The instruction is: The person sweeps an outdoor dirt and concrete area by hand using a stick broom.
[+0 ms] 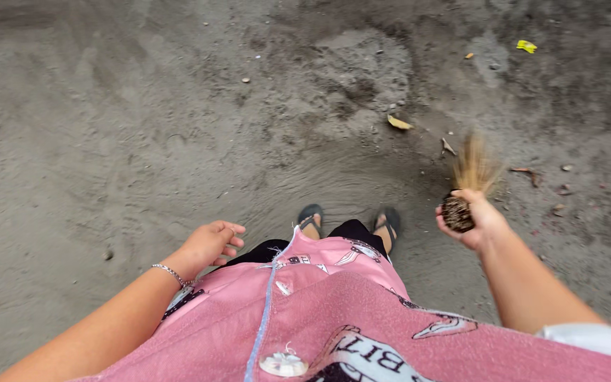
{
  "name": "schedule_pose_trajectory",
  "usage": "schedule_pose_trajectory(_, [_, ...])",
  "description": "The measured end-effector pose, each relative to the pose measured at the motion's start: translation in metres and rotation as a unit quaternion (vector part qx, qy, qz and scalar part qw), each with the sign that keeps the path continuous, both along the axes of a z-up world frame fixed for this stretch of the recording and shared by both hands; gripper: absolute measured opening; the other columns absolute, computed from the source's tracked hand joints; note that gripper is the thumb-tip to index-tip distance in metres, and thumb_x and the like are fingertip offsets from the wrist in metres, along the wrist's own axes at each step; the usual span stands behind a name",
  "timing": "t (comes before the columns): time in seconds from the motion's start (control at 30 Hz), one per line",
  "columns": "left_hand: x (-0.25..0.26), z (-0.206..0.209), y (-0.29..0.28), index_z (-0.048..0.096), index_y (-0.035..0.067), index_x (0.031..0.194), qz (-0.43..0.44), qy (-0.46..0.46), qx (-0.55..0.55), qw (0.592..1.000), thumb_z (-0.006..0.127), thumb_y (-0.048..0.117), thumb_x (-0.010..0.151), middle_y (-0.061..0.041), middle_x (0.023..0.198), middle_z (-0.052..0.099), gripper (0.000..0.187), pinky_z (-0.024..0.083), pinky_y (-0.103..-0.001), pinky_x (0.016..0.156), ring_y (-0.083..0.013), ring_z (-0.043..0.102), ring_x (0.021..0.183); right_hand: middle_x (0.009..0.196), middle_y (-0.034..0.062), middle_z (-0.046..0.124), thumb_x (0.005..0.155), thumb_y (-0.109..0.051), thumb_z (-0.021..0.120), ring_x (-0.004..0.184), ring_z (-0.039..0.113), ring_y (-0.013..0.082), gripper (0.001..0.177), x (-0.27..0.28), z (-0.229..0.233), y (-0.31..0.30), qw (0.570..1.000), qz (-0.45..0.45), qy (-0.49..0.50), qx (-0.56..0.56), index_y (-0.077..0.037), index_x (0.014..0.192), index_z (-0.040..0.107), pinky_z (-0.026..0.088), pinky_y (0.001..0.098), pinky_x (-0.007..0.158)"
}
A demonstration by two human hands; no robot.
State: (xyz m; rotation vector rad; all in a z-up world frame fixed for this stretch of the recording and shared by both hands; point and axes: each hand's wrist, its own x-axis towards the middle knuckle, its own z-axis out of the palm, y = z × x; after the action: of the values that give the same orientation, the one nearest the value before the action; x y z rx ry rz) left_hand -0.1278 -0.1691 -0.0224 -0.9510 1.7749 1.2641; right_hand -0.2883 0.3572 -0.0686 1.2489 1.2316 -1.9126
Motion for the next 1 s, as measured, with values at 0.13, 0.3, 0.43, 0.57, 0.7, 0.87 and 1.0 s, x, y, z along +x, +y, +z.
schedule_pose_trajectory(0.13, [-0.046, -0.005, 0.027, 0.068, 0.017, 0.125, -0.004, 0.025, 0.017, 1.000, 0.047, 0.025, 0.101, 0.001, 0.105, 0.072, 0.033, 0.055, -0.031, 0.071, -0.0101, 0.062, 0.082, 0.098, 0.0151, 0.064, 0.083, -0.022, 0.070, 0.079, 0.065, 0.0223, 0.049, 0.035, 0.036, -0.023, 0.960, -0.075, -0.050, -0.267, 0.006, 0.120, 0.052, 0.059, 0.0331, 0.063])
schedule_pose_trajectory(0.3, [-0.088, 0.003, 0.076, 0.067, 0.017, 0.126, -0.012, 0.027, 0.004, 1.000, 0.047, 0.026, 0.102, 0.002, 0.105, 0.072, 0.033, 0.055, -0.030, 0.071, -0.0097, 0.062, 0.082, 0.100, 0.0220, 0.063, 0.080, -0.019, 0.074, 0.079, 0.063, 0.0228, 0.050, 0.008, 0.031, -0.103, 0.914, 0.016, -0.115, -0.388, 0.005, 0.118, 0.053, 0.058, 0.0309, 0.060])
schedule_pose_trajectory(0.43, [-0.107, 0.020, 0.122, 0.068, 0.017, 0.125, -0.030, 0.017, -0.014, 0.999, 0.047, 0.027, 0.102, 0.002, 0.105, 0.071, 0.033, 0.054, -0.030, 0.071, -0.0100, 0.062, 0.081, 0.099, 0.0206, 0.061, 0.083, -0.016, 0.071, 0.080, 0.066, 0.0251, 0.047, -0.064, -0.009, -0.097, 0.901, 0.015, -0.158, -0.404, 0.009, 0.117, 0.051, 0.059, 0.0326, 0.063])
schedule_pose_trajectory(0.57, [-0.119, 0.032, 0.153, 0.068, 0.017, 0.125, -0.021, 0.015, -0.025, 0.999, 0.047, 0.026, 0.102, 0.002, 0.105, 0.072, 0.033, 0.054, -0.029, 0.072, -0.0096, 0.063, 0.083, 0.096, 0.0248, 0.065, 0.087, -0.021, 0.061, 0.076, 0.066, 0.0240, 0.049, -0.153, -0.049, 0.018, 0.972, -0.049, -0.045, -0.226, 0.017, 0.117, 0.051, 0.061, 0.0302, 0.065])
schedule_pose_trajectory(0.7, [-0.123, 0.036, 0.176, 0.068, 0.017, 0.125, 0.005, 0.001, -0.046, 0.999, 0.047, 0.026, 0.102, 0.001, 0.104, 0.072, 0.033, 0.054, -0.029, 0.071, -0.0107, 0.063, 0.084, 0.084, 0.0165, 0.057, 0.077, -0.023, 0.058, 0.073, 0.062, 0.0237, 0.034, -0.208, -0.026, 0.153, 0.896, -0.276, 0.018, -0.348, 0.003, 0.099, 0.051, 0.057, 0.0322, 0.057])
schedule_pose_trajectory(0.87, [-0.141, 0.035, 0.198, 0.069, 0.015, 0.125, 0.032, 0.001, -0.036, 0.999, 0.046, 0.024, 0.102, 0.000, 0.105, 0.072, 0.033, 0.054, -0.031, 0.071, -0.0116, 0.062, 0.084, 0.090, 0.0167, 0.062, 0.087, -0.019, 0.061, 0.080, 0.063, 0.0256, 0.027, -0.177, 0.004, 0.134, 0.998, -0.013, 0.007, -0.066, -0.005, 0.107, 0.049, 0.058, 0.0373, 0.067])
schedule_pose_trajectory(1.0, [-0.170, 0.037, 0.221, 0.069, 0.016, 0.124, 0.008, 0.008, -0.037, 0.999, 0.046, 0.025, 0.102, 0.001, 0.106, 0.072, 0.033, 0.054, -0.030, 0.073, -0.0108, 0.063, 0.086, 0.091, 0.0170, 0.067, 0.085, -0.021, 0.068, 0.078, 0.066, 0.0261, 0.038, -0.126, 0.027, 0.096, 0.963, -0.061, -0.020, -0.261, -0.003, 0.114, 0.053, 0.059, 0.0364, 0.063])
